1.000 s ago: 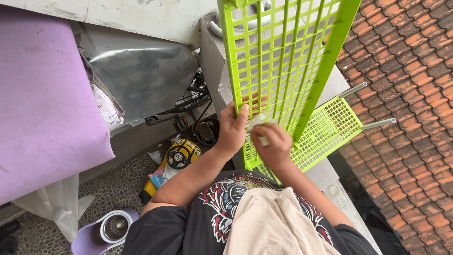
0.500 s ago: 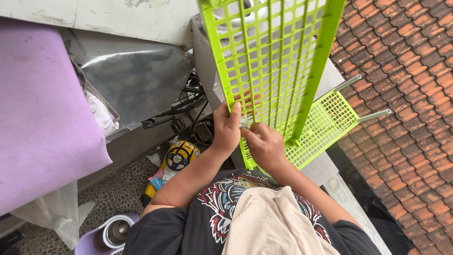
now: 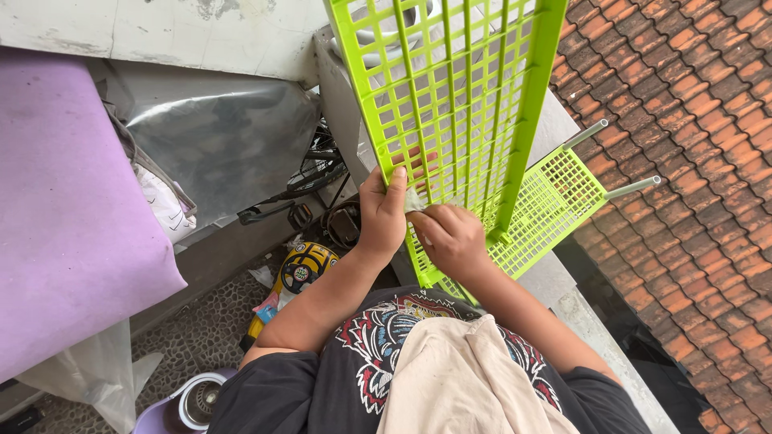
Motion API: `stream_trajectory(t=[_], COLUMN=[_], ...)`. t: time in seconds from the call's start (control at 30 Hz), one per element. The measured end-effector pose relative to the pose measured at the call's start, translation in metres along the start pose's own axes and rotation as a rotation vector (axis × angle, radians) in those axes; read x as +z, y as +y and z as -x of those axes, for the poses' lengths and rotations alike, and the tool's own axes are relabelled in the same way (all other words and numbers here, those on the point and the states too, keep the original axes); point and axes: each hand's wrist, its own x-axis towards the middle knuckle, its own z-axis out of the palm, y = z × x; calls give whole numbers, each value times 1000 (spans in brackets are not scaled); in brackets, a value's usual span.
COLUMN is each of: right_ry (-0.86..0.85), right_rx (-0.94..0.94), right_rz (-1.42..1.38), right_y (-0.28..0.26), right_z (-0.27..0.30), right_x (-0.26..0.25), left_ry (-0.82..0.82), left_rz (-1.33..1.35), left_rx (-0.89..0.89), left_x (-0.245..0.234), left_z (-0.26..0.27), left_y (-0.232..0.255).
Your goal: The person wipes the surface and edges of a green plastic grid tray using a white cloth, handling the tray with both hands.
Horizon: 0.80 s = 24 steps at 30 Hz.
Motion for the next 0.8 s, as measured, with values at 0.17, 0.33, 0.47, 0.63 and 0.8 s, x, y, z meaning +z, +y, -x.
stream_trajectory(t=[0.17, 0.33, 0.47, 0.63, 0.8], right_ry=[-40, -37, -9, 97, 179], right_rx=[-100, -86, -8, 159, 295], right_rz=[-19, 15, -4, -79, -96], right_y=[9, 14, 24, 41, 49], right_z=[-10, -10, 0, 18, 26], right_x=[-10, -20, -24, -22, -17], left_ry=[19, -50, -51, -44, -23], left_rz=[17, -23, 28, 31, 40], left_rx=[-19, -6, -34, -38, -44], left_x=[0, 4, 9, 8, 6], left_z=[1, 0, 0, -2, -1], left_y=[-4, 4, 4, 6, 7])
